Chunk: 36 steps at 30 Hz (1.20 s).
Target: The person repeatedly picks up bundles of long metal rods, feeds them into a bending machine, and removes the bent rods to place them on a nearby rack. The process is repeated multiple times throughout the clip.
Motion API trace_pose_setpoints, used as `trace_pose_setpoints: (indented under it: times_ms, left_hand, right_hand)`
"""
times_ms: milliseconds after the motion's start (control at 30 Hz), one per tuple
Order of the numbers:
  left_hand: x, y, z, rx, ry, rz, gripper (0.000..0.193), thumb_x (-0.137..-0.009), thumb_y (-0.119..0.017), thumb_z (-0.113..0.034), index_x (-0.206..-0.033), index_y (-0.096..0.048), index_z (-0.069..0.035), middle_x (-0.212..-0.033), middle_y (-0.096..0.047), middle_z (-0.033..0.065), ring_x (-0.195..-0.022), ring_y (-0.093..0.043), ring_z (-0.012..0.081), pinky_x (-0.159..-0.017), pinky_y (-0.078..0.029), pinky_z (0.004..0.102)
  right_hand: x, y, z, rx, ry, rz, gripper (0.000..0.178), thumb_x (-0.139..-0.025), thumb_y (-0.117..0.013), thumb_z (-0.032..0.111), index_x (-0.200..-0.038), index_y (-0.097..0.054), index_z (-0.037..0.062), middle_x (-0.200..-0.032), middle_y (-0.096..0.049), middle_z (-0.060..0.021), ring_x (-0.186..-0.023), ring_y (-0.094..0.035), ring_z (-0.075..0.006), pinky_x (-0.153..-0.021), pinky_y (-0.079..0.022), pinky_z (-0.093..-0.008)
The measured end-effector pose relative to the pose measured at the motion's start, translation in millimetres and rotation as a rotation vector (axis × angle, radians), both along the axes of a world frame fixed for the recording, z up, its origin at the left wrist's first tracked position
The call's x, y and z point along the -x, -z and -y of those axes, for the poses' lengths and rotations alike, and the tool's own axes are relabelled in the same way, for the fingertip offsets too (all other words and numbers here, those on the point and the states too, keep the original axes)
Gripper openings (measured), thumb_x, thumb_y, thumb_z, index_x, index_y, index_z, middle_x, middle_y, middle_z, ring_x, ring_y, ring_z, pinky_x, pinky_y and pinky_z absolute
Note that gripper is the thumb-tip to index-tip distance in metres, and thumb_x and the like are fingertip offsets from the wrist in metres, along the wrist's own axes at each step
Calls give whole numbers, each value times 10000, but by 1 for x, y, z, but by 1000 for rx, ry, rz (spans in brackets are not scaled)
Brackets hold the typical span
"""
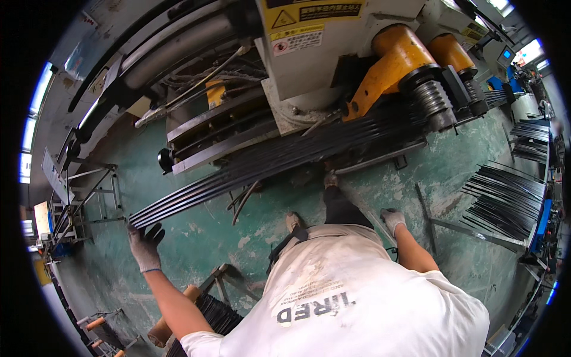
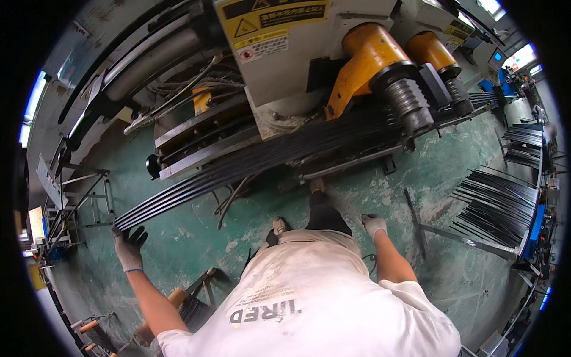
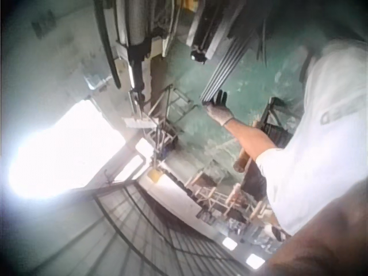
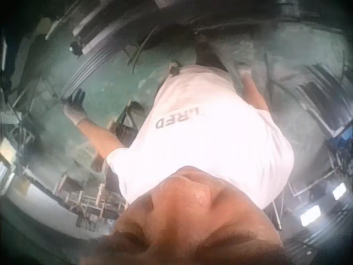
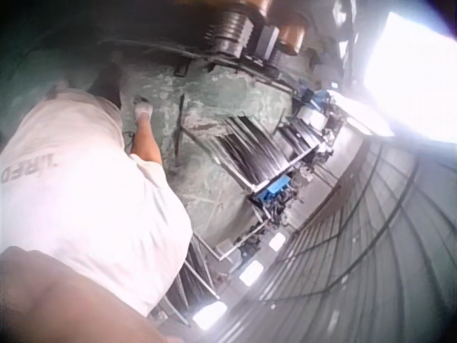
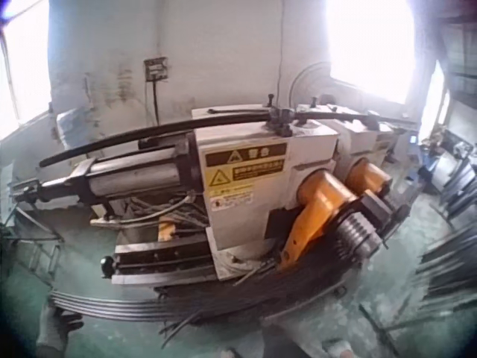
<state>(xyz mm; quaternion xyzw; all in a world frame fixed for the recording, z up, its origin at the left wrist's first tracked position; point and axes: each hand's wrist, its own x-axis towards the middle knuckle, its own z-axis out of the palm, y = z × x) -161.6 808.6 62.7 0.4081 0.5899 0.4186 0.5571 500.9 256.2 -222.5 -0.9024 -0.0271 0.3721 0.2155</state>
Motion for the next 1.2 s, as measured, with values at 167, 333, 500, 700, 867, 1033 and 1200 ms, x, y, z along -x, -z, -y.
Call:
trace_pose_setpoints:
  times_ms: [167,333,500,700,867,1033,1200]
  left_hand:
    - [-35,7,6,-42,-319,360,777,-1154,-470,-715,-1638,-555,-113,-1653,-594,170,-1424,-647,415,-1186,-539,601]
    - [-110,32,26,-53,-583,585,678,-1182,-440,-636,-1651,-572,-165,-1734,-541,148,-1592,-494,381,-1319,-418,572]
    - [-125,175,57,290,-202,837,497,-1151,-547,-531,-1474,-706,-188,-1567,-680,57,-1451,-623,337,-1272,-447,604]
    - [-164,247,73,62,544,419,711,-1163,-534,-612,-1586,-559,-41,-1708,-523,193,-1538,-493,439,-1299,-390,620]
    - [-181,214,53,109,471,459,499,-1192,-542,-444,-1544,-577,-92,-1601,-583,241,-1368,-609,481,-1163,-506,623]
    - [-206,145,60,385,258,517,475,-1199,-530,-351,-1571,-535,-56,-1547,-602,247,-1282,-641,455,-1118,-529,608]
    - [-248,108,92,291,367,598,445,-1166,-522,-323,-1511,-582,-48,-1434,-683,250,-1131,-700,435,-1012,-594,561]
  right_hand:
    - [-80,-8,-50,4,-218,-13,443,-1001,-713,419,-1174,-850,35,-1187,-821,-266,-1188,-764,-449,-1026,-579,-485]
    - [-166,4,-97,-42,-521,107,444,-1023,-719,356,-1283,-811,8,-1282,-824,-225,-1231,-761,-422,-1054,-566,-443]
    - [-198,46,-72,-229,-432,236,428,-1069,-698,350,-1269,-809,-12,-1271,-829,-223,-1203,-779,-379,-1042,-558,-465]
    - [-119,3,-62,-182,-1,58,382,-1046,-745,345,-1054,-826,-28,-943,-824,-149,-889,-747,-263,-861,-561,-432]
    - [-38,-7,-19,92,-83,51,474,-1041,-738,409,-1281,-825,8,-1218,-836,-215,-1155,-783,-358,-1032,-575,-452]
    - [41,-38,20,89,66,-70,540,-996,-775,444,-1339,-822,30,-1295,-818,-246,-1260,-774,-399,-1081,-580,-454]
    - [45,-35,64,168,155,1,525,-997,-765,434,-1313,-829,20,-1314,-813,-243,-1269,-769,-399,-1104,-583,-451]
